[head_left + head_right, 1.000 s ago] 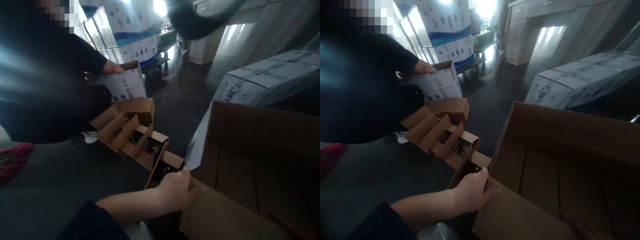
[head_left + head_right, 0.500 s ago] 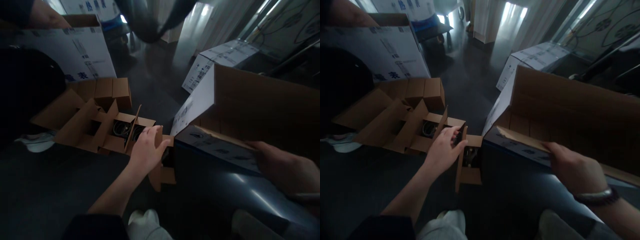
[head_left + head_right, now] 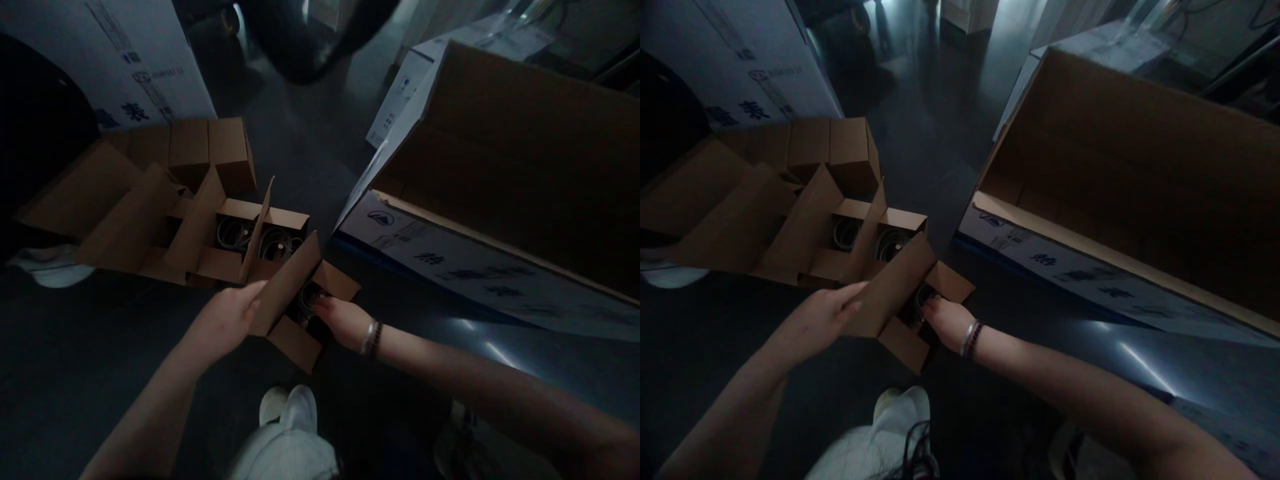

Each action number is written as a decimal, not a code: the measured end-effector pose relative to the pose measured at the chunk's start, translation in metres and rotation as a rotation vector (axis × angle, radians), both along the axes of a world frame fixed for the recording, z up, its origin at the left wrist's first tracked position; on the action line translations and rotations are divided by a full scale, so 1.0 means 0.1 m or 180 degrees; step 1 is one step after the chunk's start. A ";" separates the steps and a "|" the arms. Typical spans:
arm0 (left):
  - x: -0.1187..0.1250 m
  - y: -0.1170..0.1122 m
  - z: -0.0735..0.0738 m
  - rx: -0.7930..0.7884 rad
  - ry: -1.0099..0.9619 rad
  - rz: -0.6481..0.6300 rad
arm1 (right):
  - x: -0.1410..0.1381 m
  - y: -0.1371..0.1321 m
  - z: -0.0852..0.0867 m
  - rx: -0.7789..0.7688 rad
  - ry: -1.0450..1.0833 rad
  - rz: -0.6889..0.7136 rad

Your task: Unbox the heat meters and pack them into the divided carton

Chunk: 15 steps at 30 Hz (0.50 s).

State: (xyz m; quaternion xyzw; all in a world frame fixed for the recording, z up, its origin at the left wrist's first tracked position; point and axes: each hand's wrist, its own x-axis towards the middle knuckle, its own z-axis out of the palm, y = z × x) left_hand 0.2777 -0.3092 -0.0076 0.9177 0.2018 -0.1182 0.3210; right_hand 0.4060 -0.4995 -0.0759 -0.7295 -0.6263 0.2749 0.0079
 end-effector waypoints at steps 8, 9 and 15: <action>-0.41 -0.95 -0.71 0.1594 -0.2256 0.0137 | -0.58 0.38 -0.72 -0.0754 -0.0092 -0.0764; -0.43 -1.03 -0.80 0.1414 -0.1767 0.0438 | -0.56 0.40 -0.73 -0.0711 -0.0055 -0.0781; -0.61 -0.93 -0.93 0.0407 -0.0951 0.1620 | -0.25 0.16 -0.77 -0.0227 0.0281 -0.1325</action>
